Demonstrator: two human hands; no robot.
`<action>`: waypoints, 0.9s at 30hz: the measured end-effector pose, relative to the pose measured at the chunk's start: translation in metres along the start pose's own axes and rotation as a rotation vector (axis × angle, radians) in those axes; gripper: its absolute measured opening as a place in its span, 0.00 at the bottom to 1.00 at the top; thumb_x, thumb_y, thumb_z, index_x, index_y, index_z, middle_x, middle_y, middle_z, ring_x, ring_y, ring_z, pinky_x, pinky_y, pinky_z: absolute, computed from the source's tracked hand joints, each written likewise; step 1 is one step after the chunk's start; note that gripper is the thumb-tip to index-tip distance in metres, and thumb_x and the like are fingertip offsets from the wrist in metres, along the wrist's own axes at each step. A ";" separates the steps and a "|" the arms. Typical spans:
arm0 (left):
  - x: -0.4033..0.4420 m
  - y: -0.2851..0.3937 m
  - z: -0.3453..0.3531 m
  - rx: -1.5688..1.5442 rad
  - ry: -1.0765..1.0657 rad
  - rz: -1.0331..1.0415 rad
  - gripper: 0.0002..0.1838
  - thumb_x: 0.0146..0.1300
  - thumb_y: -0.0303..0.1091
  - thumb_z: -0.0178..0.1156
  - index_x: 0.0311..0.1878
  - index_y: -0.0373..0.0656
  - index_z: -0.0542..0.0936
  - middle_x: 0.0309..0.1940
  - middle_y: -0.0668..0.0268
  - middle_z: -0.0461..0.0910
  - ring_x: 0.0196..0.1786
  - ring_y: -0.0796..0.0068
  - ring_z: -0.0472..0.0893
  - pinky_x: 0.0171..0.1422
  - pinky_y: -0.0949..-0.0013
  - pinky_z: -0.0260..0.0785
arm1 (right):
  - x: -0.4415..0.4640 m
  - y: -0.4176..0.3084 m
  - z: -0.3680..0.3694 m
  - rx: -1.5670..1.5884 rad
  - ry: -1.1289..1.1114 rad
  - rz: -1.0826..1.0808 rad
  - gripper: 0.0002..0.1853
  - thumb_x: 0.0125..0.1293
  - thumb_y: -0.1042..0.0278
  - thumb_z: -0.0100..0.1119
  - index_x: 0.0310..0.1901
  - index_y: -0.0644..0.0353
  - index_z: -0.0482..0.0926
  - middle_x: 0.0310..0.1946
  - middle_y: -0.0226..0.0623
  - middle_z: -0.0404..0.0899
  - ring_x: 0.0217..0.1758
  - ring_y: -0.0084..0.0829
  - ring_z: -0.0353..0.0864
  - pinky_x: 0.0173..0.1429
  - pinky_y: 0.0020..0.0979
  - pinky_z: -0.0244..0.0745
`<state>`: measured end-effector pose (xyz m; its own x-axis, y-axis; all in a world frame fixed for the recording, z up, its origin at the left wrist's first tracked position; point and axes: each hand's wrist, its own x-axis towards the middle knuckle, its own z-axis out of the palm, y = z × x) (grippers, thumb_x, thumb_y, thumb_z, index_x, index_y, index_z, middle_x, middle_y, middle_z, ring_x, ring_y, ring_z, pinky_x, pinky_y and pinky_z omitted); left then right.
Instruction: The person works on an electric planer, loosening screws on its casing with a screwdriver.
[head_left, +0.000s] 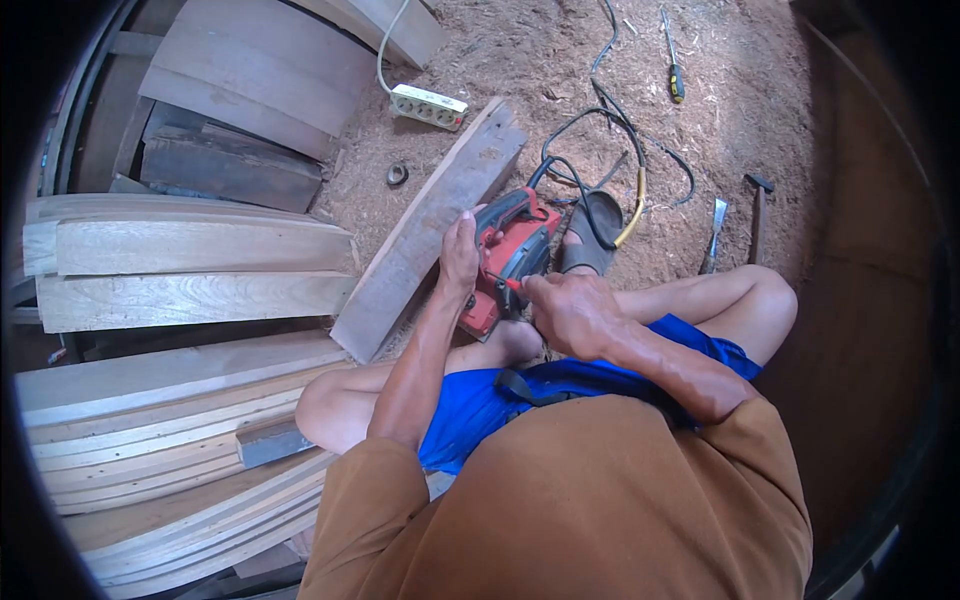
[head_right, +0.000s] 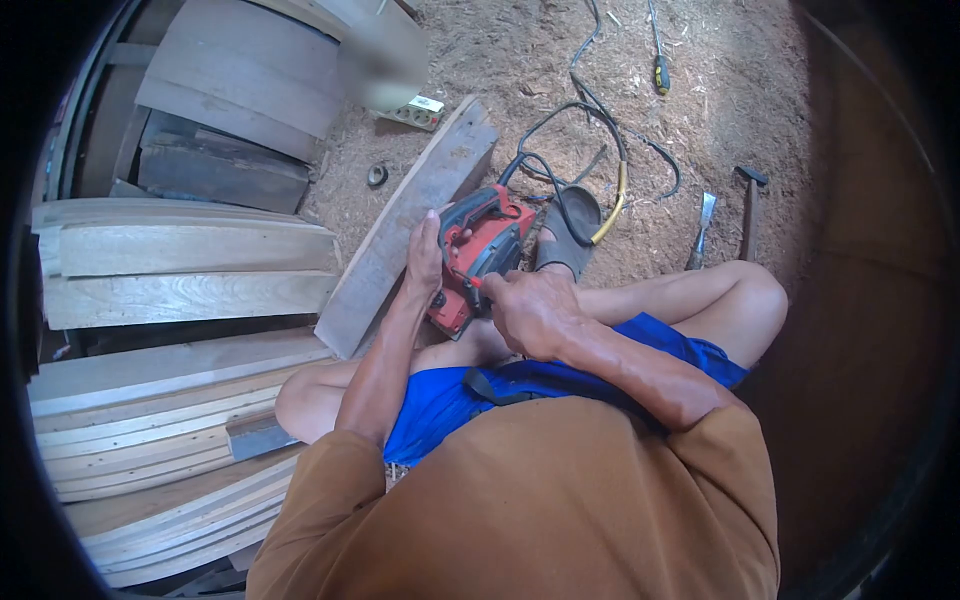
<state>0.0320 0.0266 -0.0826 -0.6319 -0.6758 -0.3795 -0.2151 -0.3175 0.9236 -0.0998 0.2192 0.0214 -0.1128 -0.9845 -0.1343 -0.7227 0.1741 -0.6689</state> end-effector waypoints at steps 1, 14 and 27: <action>0.000 -0.001 -0.001 -0.005 -0.001 -0.005 0.32 0.88 0.53 0.38 0.73 0.35 0.76 0.44 0.62 0.88 0.41 0.78 0.86 0.38 0.75 0.74 | 0.001 0.006 0.012 0.189 0.017 0.082 0.15 0.69 0.71 0.60 0.55 0.64 0.84 0.34 0.49 0.88 0.32 0.50 0.87 0.38 0.51 0.80; -0.010 0.013 -0.033 0.485 -0.172 0.119 0.32 0.81 0.51 0.56 0.74 0.34 0.73 0.58 0.56 0.85 0.58 0.64 0.84 0.64 0.61 0.76 | 0.018 0.028 0.003 1.223 -0.068 0.644 0.11 0.81 0.62 0.56 0.51 0.64 0.77 0.37 0.44 0.85 0.21 0.23 0.73 0.20 0.28 0.63; -0.046 0.027 -0.047 0.868 -0.163 0.193 0.33 0.64 0.28 0.73 0.73 0.37 0.76 0.65 0.46 0.84 0.68 0.53 0.83 0.75 0.56 0.72 | -0.004 0.011 -0.010 0.472 0.051 0.266 0.15 0.70 0.67 0.62 0.52 0.68 0.82 0.42 0.62 0.87 0.49 0.63 0.88 0.56 0.54 0.80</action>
<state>0.0902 0.0174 -0.0429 -0.7986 -0.5417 -0.2622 -0.5391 0.4501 0.7119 -0.1142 0.2249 0.0213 -0.2912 -0.9030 -0.3158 -0.2817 0.3964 -0.8738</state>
